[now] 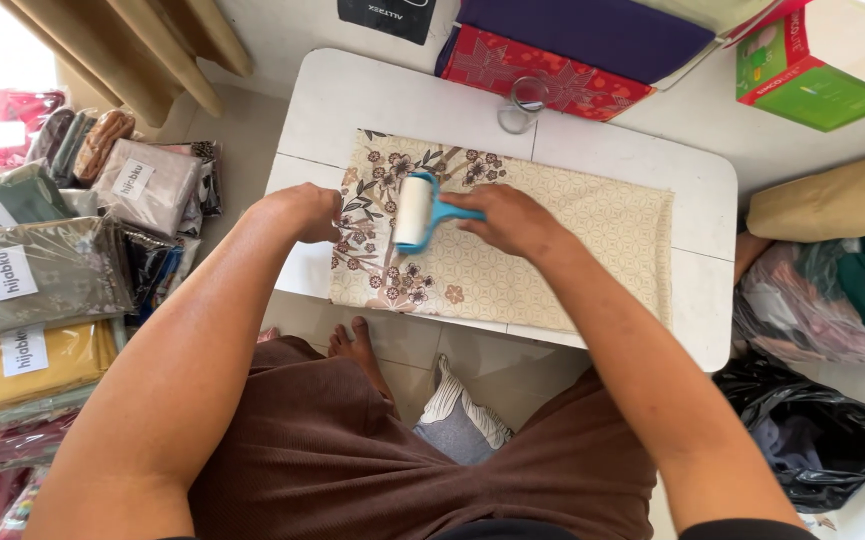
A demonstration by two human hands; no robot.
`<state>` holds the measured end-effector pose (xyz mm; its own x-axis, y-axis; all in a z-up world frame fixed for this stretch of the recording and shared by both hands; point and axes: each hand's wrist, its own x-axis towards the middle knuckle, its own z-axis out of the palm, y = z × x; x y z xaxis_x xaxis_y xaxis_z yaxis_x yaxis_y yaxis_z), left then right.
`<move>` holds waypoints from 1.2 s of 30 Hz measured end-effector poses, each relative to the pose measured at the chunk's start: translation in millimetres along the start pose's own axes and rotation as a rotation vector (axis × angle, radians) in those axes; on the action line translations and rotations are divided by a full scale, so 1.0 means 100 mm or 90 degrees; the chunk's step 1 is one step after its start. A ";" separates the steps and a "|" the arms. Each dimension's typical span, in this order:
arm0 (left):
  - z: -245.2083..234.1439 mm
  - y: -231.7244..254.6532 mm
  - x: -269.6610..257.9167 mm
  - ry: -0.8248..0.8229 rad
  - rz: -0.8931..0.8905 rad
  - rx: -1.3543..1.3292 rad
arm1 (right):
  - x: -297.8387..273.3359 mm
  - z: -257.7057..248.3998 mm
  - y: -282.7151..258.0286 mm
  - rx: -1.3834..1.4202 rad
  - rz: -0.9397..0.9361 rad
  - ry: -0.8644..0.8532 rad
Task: Unfold a patterned fabric, clean it thoroughly with a lint roller, and fold it neatly on a small table.
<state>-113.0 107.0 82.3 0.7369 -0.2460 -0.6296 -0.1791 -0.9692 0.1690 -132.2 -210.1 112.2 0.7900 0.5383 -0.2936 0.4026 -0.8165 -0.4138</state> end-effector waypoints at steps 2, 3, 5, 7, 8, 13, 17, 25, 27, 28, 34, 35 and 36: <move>-0.03 0.09 -0.05 -0.020 0.036 -0.005 | -0.32 -0.13 0.17 0.005 0.047 0.000; 0.01 0.11 -0.02 -0.018 0.038 -0.006 | -0.48 -0.17 0.31 0.003 0.049 0.001; 0.07 0.12 0.01 -0.052 0.038 0.037 | -0.80 -0.26 0.57 -0.018 0.116 -0.013; 0.25 0.08 0.18 -0.044 0.044 0.050 | -1.15 -0.40 0.83 -0.029 0.148 -0.012; 0.33 0.05 0.27 -0.039 0.051 0.061 | -1.32 -0.47 0.97 -0.039 0.180 -0.013; 0.26 0.48 0.12 0.064 0.151 0.150 | -1.69 -0.70 1.47 -0.173 0.272 0.000; 0.33 1.03 -0.25 -0.059 0.264 0.204 | -1.55 -0.68 1.69 -0.177 0.235 0.060; 0.48 1.04 -0.42 -0.089 0.261 0.203 | -0.14 -0.48 1.16 -0.248 0.132 -0.070; 0.52 1.05 -0.37 -0.091 0.258 0.202 | 0.23 -0.42 0.79 -0.255 0.104 -0.075; 0.54 1.06 -0.35 -0.089 0.254 0.205 | 0.38 -0.41 0.53 -0.217 0.079 -0.066; 0.68 1.04 -0.16 -0.108 0.234 0.197 | 1.22 -0.07 -0.19 -0.092 0.024 -0.040; 0.68 1.04 -0.15 -0.111 0.233 0.190 | 1.28 -0.04 -0.26 -0.071 0.025 -0.041; 0.69 1.02 -0.15 -0.117 0.233 0.190 | 1.29 -0.03 -0.27 -0.067 0.026 -0.044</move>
<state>-187.4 10.8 56.4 0.4695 -0.5421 -0.6969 -0.6026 -0.7736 0.1959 -39.9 -119.7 88.3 0.7747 0.5143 -0.3678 0.4201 -0.8535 -0.3084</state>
